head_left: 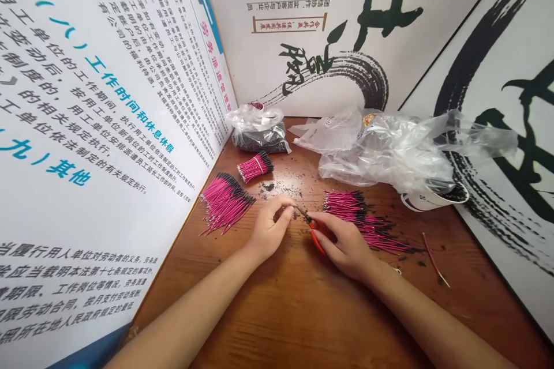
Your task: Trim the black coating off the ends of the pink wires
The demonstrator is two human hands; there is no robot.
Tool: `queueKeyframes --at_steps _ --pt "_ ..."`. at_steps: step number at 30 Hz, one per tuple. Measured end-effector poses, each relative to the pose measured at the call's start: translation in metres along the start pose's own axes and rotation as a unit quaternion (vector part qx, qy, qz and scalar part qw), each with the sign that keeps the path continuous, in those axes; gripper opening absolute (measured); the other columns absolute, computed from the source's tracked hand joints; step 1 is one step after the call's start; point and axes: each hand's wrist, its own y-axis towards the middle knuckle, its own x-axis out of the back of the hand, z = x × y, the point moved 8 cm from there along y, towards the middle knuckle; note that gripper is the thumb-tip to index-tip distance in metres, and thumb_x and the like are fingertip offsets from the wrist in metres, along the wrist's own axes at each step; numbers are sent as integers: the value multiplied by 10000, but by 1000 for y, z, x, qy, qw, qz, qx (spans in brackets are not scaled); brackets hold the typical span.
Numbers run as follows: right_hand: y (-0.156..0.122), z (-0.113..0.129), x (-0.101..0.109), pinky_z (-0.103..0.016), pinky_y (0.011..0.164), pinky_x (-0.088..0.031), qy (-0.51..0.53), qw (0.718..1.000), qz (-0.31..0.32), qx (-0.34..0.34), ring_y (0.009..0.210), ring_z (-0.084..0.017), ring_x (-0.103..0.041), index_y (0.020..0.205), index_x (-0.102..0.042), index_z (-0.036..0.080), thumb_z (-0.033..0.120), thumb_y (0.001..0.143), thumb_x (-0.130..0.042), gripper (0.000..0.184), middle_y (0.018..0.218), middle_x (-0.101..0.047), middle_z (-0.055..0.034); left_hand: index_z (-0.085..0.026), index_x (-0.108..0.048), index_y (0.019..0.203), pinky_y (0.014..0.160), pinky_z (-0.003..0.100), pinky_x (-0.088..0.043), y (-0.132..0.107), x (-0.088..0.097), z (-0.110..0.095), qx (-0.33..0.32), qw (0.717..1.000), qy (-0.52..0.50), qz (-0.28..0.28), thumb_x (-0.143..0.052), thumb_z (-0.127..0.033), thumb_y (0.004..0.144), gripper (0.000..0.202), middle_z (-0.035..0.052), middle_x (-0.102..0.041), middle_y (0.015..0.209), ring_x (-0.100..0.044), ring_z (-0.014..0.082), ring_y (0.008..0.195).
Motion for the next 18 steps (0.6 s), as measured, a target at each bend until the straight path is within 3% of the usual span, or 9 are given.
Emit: queueKeyframes --at_steps 3,5,9,10,18 --pt "2 4 2 -313 762 -564 -13 1000 -9 -27 844 -200 -705 1193 -614 204 232 949 -502 271 1030 -735 -78 -182 -576 890 655 236 -426 0 -3 6 59 997 -42 -20 -489 -301 930 153 -4 -540 778 -491 120 679" --pt "0 6 4 -319 796 -565 -19 998 -29 -53 913 -210 -704 1203 -612 214 235 949 -508 275 1091 -725 -79 -185 -570 894 645 229 -428 -3 -2 9 83 992 -72 -64 -492 -311 923 151 -5 -544 790 -490 117 673" --pt "-15 3 12 -353 841 -567 -24 981 -142 -133 1007 -235 -687 1242 -594 221 263 974 -495 289 1137 -700 -91 -192 -570 899 725 239 -455 -14 0 9 95 978 -101 -155 -498 -315 919 143 12 -588 865 -541 138 786" --pt "-18 4 12 -362 852 -566 -20 977 -159 -142 1023 -239 -680 1251 -590 223 267 980 -488 293 1143 -693 -93 -192 -572 895 750 245 -462 -16 -1 9 95 977 -106 -159 -503 -309 916 137 14 -593 866 -550 143 806" --pt "-16 16 -9 -316 830 -551 24 991 -83 -105 962 -207 -670 1282 -573 237 223 981 -508 308 1092 -692 -71 -186 -581 882 780 260 -467 -11 -6 8 104 979 -145 -100 -544 -284 883 105 18 -584 845 -548 147 809"
